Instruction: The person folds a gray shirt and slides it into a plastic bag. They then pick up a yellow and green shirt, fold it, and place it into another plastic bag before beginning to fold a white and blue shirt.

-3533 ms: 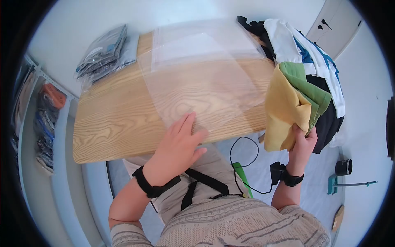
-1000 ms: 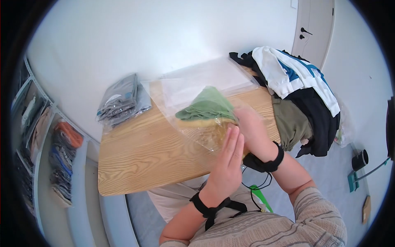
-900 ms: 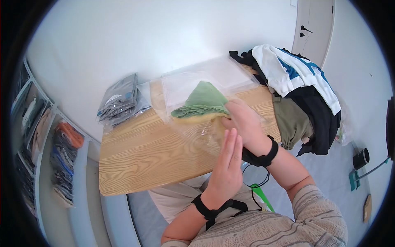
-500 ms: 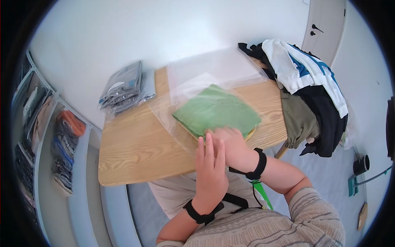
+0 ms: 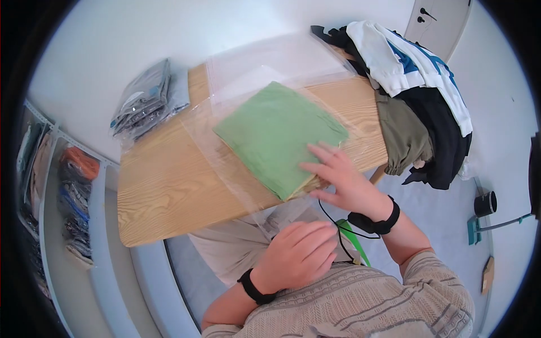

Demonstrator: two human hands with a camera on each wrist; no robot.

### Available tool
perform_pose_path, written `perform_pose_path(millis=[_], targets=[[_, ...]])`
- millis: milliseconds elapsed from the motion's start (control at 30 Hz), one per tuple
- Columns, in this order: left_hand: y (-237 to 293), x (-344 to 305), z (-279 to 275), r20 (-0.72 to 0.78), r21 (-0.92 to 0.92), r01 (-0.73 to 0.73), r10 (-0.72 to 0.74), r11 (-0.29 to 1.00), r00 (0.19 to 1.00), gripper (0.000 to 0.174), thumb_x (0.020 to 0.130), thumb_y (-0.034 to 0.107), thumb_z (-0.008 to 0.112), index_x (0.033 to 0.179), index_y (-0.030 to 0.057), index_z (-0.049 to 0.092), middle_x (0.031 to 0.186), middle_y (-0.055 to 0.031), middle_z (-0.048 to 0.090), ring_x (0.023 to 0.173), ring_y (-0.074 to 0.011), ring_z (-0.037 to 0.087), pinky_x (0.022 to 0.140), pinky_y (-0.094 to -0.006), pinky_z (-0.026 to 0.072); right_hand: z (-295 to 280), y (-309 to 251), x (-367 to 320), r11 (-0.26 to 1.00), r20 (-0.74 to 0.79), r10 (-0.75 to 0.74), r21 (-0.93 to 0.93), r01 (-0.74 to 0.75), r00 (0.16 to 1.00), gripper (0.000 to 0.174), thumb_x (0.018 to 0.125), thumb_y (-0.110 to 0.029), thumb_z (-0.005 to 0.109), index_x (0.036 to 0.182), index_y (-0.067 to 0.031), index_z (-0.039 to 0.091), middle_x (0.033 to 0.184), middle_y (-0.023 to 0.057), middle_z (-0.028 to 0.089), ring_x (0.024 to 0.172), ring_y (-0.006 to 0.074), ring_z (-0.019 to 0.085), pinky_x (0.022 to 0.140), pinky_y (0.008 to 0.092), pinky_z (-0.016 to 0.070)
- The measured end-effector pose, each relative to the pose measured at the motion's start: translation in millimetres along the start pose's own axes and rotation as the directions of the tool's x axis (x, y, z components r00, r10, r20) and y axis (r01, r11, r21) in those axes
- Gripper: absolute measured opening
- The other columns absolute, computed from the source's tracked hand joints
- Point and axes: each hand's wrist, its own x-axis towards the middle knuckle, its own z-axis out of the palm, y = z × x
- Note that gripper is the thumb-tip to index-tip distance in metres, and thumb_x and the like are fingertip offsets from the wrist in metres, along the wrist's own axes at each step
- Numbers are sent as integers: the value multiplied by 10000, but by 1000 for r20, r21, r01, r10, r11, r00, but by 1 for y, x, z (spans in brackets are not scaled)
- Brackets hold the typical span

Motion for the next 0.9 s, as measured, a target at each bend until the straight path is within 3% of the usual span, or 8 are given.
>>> perform_pose_path(millis=[67,267,400,533,633,700,800,900], targets=[[-4,11,24,233,-7,222,-214,975,949,325,753,87,634,1063,-6,609,1252,-181,498,1178,-301,481,922,-433,427,-2,6,-3,997,-6,50,-55,-51,999,569,732,-164,717,1269,-153,526,1408,196,384,1280,418,366,1011,474,374],[-27,24,68,90,482,241,-321,842,943,387,733,117,608,1103,2,606,1206,-166,511,1199,-311,452,972,-452,387,-6,17,16,999,89,49,14,-50,995,531,766,-38,634,1274,-151,526,1385,260,378,1268,465,362,1032,480,363],[-27,20,73,8,518,336,-398,787,918,396,751,115,584,1131,3,600,1201,-169,511,1200,-328,447,978,-464,379,-1,19,32,999,226,16,32,-23,974,548,774,-11,609,1296,-143,509,1372,314,360,1280,499,330,1040,487,359],[-28,16,69,78,509,325,-418,797,905,329,765,122,571,1068,6,624,1209,-178,519,1219,-332,435,976,-480,374,11,11,51,997,265,-38,70,20,963,540,780,-8,600,1298,-132,506,1393,306,340,1295,515,301,1044,490,355],[-31,12,71,80,502,318,-409,805,909,286,773,130,565,1025,12,637,1257,-191,508,1237,-332,426,980,-483,369,24,17,75,988,233,-106,131,77,967,516,780,-7,584,1284,-88,510,1336,288,420,1286,486,329,1068,497,318],[-32,11,72,54,518,310,-392,797,918,270,776,133,564,1007,16,641,1285,-200,498,1244,-334,424,985,-479,367,30,24,96,978,355,-205,32,207,912,503,776,-26,575,1274,-43,505,1236,263,514,1268,451,362,1097,514,253],[-33,11,69,41,493,336,-407,803,913,282,775,135,573,1024,20,639,1323,-230,470,1247,-343,429,996,-469,361,32,21,107,992,381,-128,46,119,916,537,770,-43,597,1296,-90,496,1354,265,397,1257,499,333,1080,511,276],[-32,11,67,51,481,336,-409,809,911,297,771,135,583,1039,17,635,1309,-255,468,1230,-353,447,1004,-462,355,46,38,118,989,391,-136,0,147,910,530,774,-63,596,1293,-50,488,1340,293,397,1245,531,327,1083,522,269]])
